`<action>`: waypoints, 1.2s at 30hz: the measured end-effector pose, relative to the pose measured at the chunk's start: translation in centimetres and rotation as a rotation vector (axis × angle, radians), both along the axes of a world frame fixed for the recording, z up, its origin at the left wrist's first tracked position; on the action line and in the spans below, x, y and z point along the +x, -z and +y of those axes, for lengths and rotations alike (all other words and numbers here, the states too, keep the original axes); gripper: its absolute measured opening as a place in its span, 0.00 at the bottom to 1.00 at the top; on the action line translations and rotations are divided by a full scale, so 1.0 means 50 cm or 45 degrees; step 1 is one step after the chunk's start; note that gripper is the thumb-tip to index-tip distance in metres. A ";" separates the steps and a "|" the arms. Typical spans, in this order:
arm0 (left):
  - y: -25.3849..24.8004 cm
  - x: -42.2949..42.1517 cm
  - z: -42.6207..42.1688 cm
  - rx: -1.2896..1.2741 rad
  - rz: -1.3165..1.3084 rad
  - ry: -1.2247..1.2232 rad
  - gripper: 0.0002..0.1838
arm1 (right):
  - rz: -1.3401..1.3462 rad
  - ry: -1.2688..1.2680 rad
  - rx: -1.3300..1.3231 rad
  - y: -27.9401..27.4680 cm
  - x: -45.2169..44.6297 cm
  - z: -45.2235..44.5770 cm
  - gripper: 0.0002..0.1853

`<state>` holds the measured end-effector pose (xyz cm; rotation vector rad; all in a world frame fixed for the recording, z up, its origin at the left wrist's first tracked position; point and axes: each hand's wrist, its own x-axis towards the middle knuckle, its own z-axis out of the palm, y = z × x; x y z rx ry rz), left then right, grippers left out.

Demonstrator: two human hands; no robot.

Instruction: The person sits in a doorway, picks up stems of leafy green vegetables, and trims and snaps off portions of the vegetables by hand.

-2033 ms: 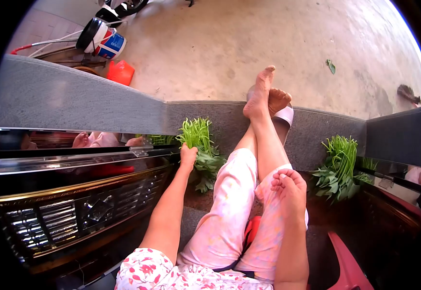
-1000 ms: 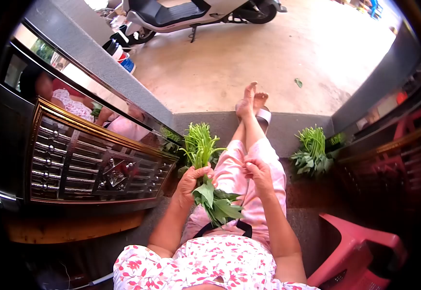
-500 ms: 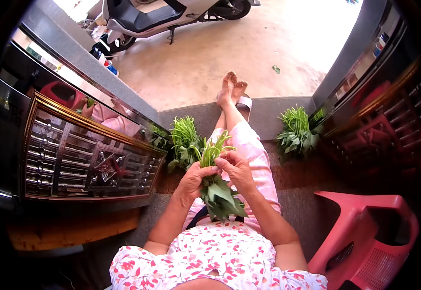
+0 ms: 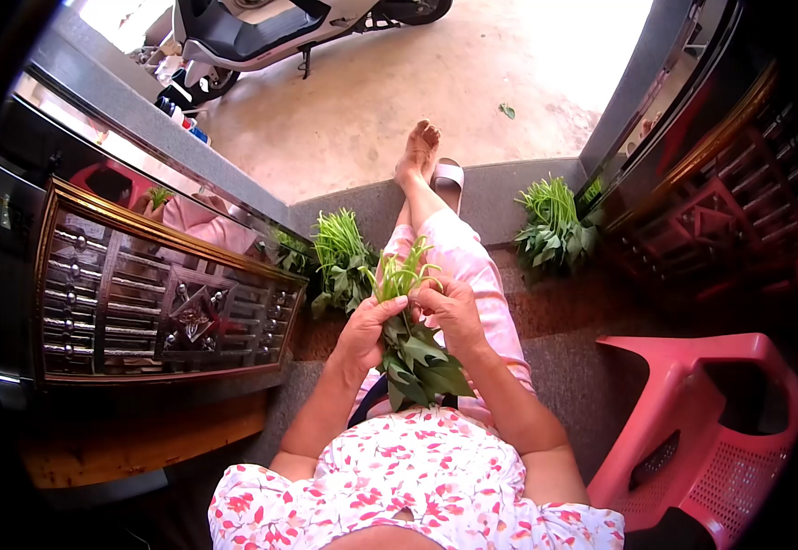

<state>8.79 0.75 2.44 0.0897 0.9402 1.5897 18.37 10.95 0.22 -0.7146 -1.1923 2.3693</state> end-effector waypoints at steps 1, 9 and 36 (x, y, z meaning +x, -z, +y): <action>0.003 0.000 0.001 -0.026 -0.022 -0.051 0.06 | 0.012 0.005 0.001 0.000 0.001 0.000 0.02; 0.036 -0.050 -0.021 -0.053 -0.136 -0.424 0.05 | 0.014 0.342 -0.152 -0.026 0.020 0.015 0.01; 0.073 -0.152 -0.070 -0.145 -0.286 -0.771 0.04 | 0.514 0.306 -0.901 0.021 0.108 0.162 0.04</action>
